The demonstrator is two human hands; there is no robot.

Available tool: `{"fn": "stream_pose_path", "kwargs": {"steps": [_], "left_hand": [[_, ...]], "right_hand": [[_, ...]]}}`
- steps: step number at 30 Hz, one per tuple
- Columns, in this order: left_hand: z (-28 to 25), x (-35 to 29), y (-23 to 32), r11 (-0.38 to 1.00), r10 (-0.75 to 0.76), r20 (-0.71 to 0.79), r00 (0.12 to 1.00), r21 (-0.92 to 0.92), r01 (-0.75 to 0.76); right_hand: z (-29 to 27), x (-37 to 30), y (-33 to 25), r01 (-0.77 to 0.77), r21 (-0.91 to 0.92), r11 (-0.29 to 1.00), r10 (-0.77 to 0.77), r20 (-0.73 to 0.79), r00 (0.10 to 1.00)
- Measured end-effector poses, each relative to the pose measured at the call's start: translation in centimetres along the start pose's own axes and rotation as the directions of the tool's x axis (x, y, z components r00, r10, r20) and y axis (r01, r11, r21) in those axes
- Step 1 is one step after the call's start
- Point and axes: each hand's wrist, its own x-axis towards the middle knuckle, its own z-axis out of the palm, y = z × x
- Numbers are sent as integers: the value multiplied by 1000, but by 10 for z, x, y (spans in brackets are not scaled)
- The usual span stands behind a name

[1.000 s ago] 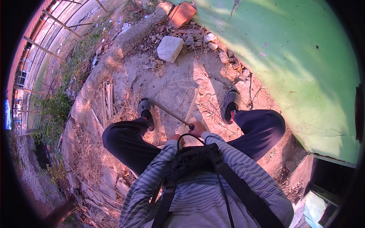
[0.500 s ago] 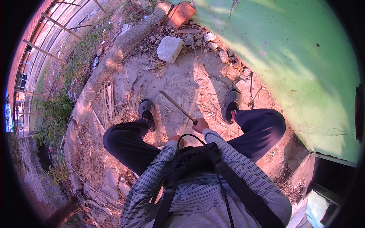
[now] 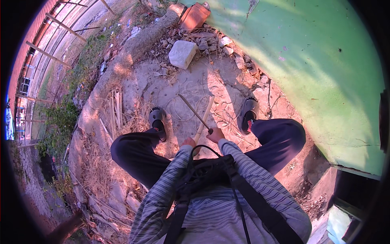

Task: The person shaves and thins a wooden strip using a machete, peeling layers along its length.

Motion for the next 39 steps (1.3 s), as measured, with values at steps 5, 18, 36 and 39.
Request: {"fn": "stream_pose_path", "kwargs": {"steps": [5, 18, 36, 39], "left_hand": [[7, 40, 16, 992, 84, 16, 996, 97, -86], [19, 81, -2, 818, 117, 262, 958, -573, 57], [14, 16, -22, 993, 52, -80, 995, -106, -60], [17, 20, -30, 981, 80, -39, 996, -176, -85]], "right_hand": [[6, 0, -15, 22, 96, 995, -17, -51, 999], [-11, -11, -12, 133, 221, 966, -79, -238, 968], [1, -41, -51, 319, 51, 946, -319, -4, 948], [2, -41, -54, 282, 30, 959, -283, 123, 951]]}}
